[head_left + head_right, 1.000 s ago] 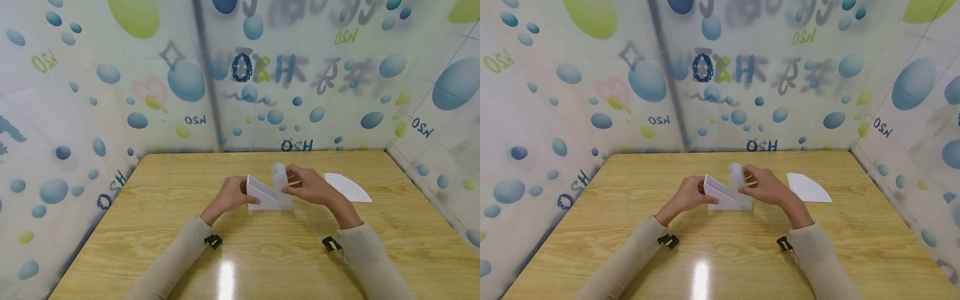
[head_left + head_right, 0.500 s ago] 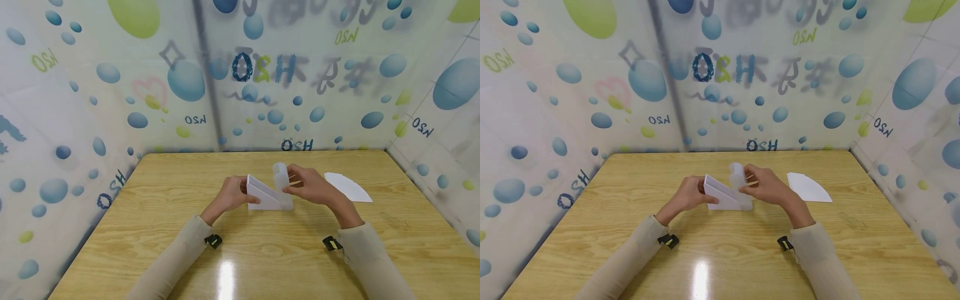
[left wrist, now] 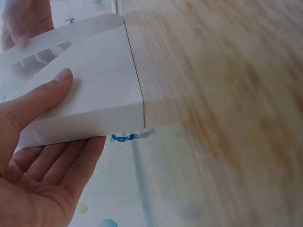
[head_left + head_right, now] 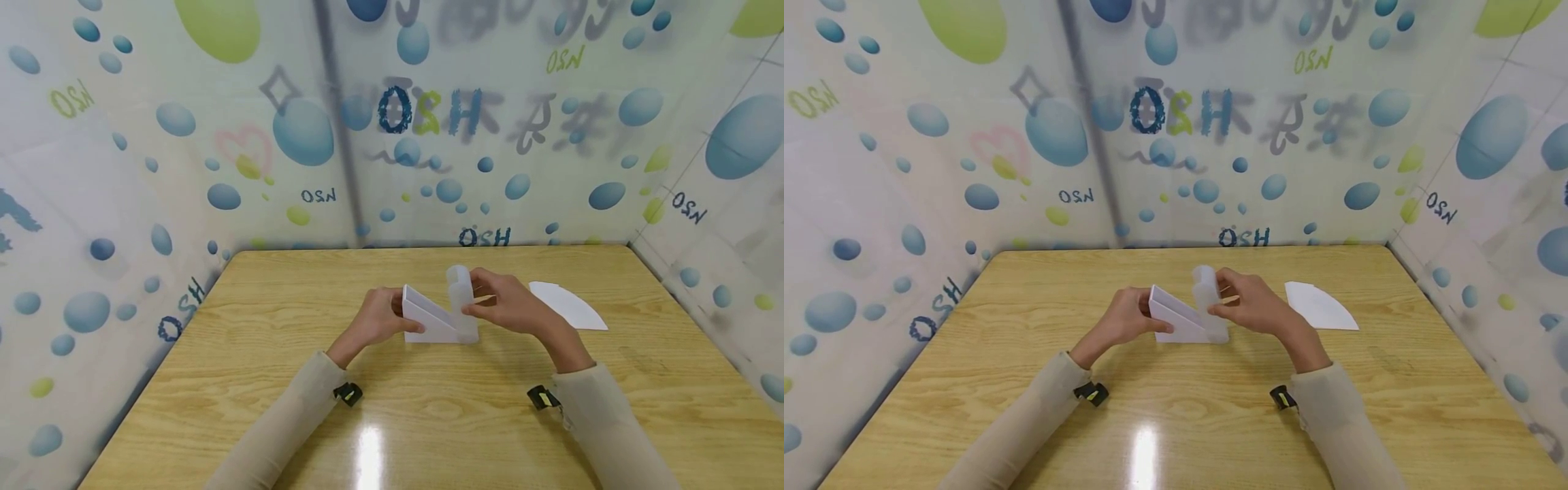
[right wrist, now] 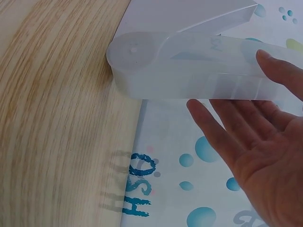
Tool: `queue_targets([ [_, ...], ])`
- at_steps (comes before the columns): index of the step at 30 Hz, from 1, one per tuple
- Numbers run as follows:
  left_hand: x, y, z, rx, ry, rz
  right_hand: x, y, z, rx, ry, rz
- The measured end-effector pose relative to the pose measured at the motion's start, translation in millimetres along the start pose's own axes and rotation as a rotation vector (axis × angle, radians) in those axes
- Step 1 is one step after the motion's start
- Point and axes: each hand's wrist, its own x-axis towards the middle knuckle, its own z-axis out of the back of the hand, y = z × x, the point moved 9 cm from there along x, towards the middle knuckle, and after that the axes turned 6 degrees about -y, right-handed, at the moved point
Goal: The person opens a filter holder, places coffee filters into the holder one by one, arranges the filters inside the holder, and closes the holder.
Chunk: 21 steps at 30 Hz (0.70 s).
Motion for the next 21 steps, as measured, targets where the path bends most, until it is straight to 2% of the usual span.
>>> queue_targets([
  [21,-0.7,0.7,0.4,0.004,0.0,0.015,-1.3,-2.6,2.4,-0.008,0.0,0.005],
])
